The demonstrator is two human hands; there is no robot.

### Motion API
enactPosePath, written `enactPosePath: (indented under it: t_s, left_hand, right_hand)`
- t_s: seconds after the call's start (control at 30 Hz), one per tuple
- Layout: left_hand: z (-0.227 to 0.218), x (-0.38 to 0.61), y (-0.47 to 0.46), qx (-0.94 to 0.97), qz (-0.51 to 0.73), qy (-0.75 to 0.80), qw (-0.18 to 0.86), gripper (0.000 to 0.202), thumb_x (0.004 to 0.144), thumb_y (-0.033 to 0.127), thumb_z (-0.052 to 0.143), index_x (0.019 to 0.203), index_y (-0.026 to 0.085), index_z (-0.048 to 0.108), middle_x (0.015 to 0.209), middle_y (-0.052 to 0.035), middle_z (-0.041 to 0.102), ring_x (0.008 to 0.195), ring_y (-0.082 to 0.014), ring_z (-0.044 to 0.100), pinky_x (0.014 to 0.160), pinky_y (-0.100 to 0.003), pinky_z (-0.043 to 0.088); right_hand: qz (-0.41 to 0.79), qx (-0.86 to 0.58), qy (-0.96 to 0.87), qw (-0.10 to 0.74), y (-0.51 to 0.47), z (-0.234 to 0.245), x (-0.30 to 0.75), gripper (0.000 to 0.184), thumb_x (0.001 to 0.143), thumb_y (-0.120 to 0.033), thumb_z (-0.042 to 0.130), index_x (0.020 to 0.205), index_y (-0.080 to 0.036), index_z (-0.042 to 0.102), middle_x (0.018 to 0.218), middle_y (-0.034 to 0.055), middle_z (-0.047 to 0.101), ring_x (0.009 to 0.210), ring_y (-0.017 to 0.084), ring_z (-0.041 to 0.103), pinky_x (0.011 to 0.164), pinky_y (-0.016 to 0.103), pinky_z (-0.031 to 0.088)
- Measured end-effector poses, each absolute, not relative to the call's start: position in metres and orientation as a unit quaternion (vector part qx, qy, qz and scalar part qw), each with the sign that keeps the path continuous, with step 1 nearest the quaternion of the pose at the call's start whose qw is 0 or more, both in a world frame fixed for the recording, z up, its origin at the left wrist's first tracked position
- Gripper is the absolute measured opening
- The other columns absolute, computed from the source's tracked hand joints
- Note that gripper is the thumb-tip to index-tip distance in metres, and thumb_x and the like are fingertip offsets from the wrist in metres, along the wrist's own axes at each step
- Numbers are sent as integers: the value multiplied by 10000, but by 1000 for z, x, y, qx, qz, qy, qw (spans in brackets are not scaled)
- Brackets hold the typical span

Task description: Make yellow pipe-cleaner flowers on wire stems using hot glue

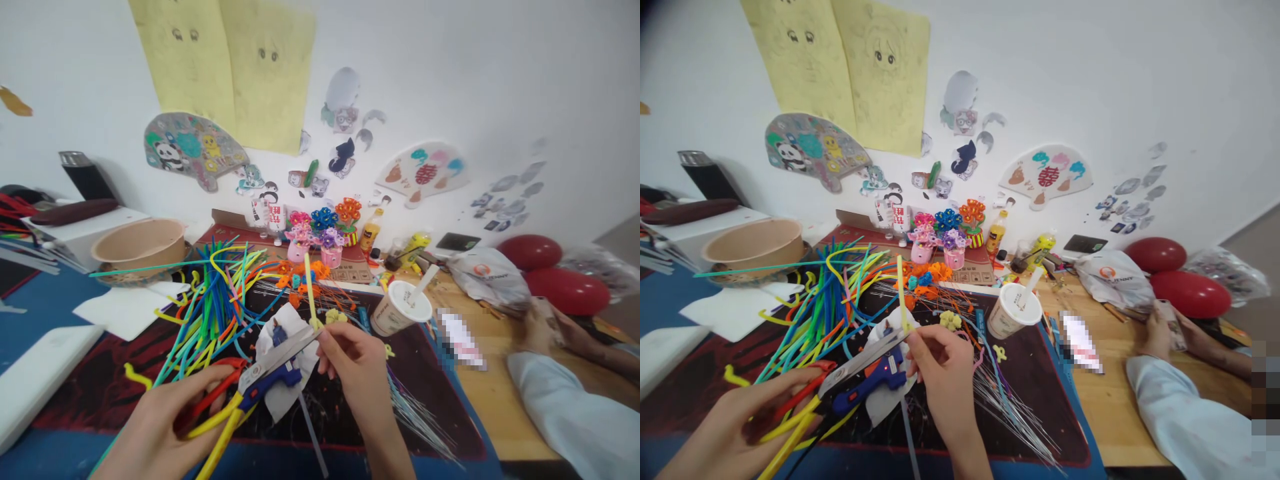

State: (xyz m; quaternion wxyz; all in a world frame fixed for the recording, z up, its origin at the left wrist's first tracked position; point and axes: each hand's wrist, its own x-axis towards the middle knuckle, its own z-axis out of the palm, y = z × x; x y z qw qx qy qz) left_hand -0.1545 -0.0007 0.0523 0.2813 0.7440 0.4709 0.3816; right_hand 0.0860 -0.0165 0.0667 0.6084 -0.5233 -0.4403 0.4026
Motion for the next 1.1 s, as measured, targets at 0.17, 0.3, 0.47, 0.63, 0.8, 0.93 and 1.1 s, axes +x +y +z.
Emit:
enactPosePath:
  t_s: [0.17, 0.3, 0.47, 0.63, 0.8, 0.93, 1.1]
  left_hand:
    - [45, -166, 3, 772, 359, 456, 258, 271, 643, 331, 802, 913, 345, 805, 843, 38, 813, 657, -174, 775, 618, -113, 570]
    - [40, -174, 5, 785, 319, 459, 266, 291, 706, 392, 775, 993, 348, 793, 953, 26, 803, 728, -191, 781, 688, -146, 586]
    - [48, -175, 8, 802, 318, 438, 254, 328, 672, 377, 810, 998, 342, 792, 940, 29, 800, 735, -180, 780, 688, -108, 562]
    - [49, -172, 7, 800, 274, 457, 274, 308, 729, 417, 753, 1019, 322, 790, 954, 22, 797, 691, -177, 774, 693, -136, 576]
    - [39, -178, 8, 800, 223, 461, 313, 322, 799, 431, 685, 1102, 350, 756, 1026, 41, 787, 749, -187, 771, 732, -155, 576]
    - [37, -182, 9, 808, 217, 451, 311, 329, 806, 385, 682, 1128, 358, 742, 1049, 49, 783, 759, -179, 770, 697, -120, 562]
    - [46, -176, 9, 802, 194, 453, 338, 321, 823, 368, 660, 1128, 325, 750, 901, 65, 804, 696, -161, 753, 627, -106, 548]
  right_hand:
    - [412, -514, -454, 600, -15, 68, 89, 226, 821, -356, 719, 711, -159, 703, 541, -7, 631, 421, 91, 560, 398, 173, 415]
    - [432, -501, -455, 596, -13, 69, 91, 235, 812, -357, 732, 686, -161, 704, 534, -11, 627, 411, 83, 556, 390, 162, 402]
    - [446, -482, -462, 596, -11, 68, 92, 259, 813, -384, 730, 683, -160, 712, 538, -10, 630, 406, 76, 561, 380, 150, 390]
    - [433, -481, -475, 596, -11, 71, 92, 252, 800, -367, 743, 663, -158, 707, 536, -8, 632, 398, 76, 557, 377, 152, 391]
    - [417, -484, -490, 593, -9, 74, 92, 228, 801, -336, 734, 660, -160, 700, 540, -8, 629, 405, 81, 558, 385, 160, 395]
    - [415, -484, -499, 587, -6, 72, 93, 211, 803, -319, 722, 669, -158, 699, 544, -10, 625, 412, 82, 558, 396, 165, 401]
    - [418, -483, -510, 576, -1, 71, 92, 213, 800, -314, 717, 661, -155, 688, 544, -10, 625, 415, 88, 567, 404, 171, 402]
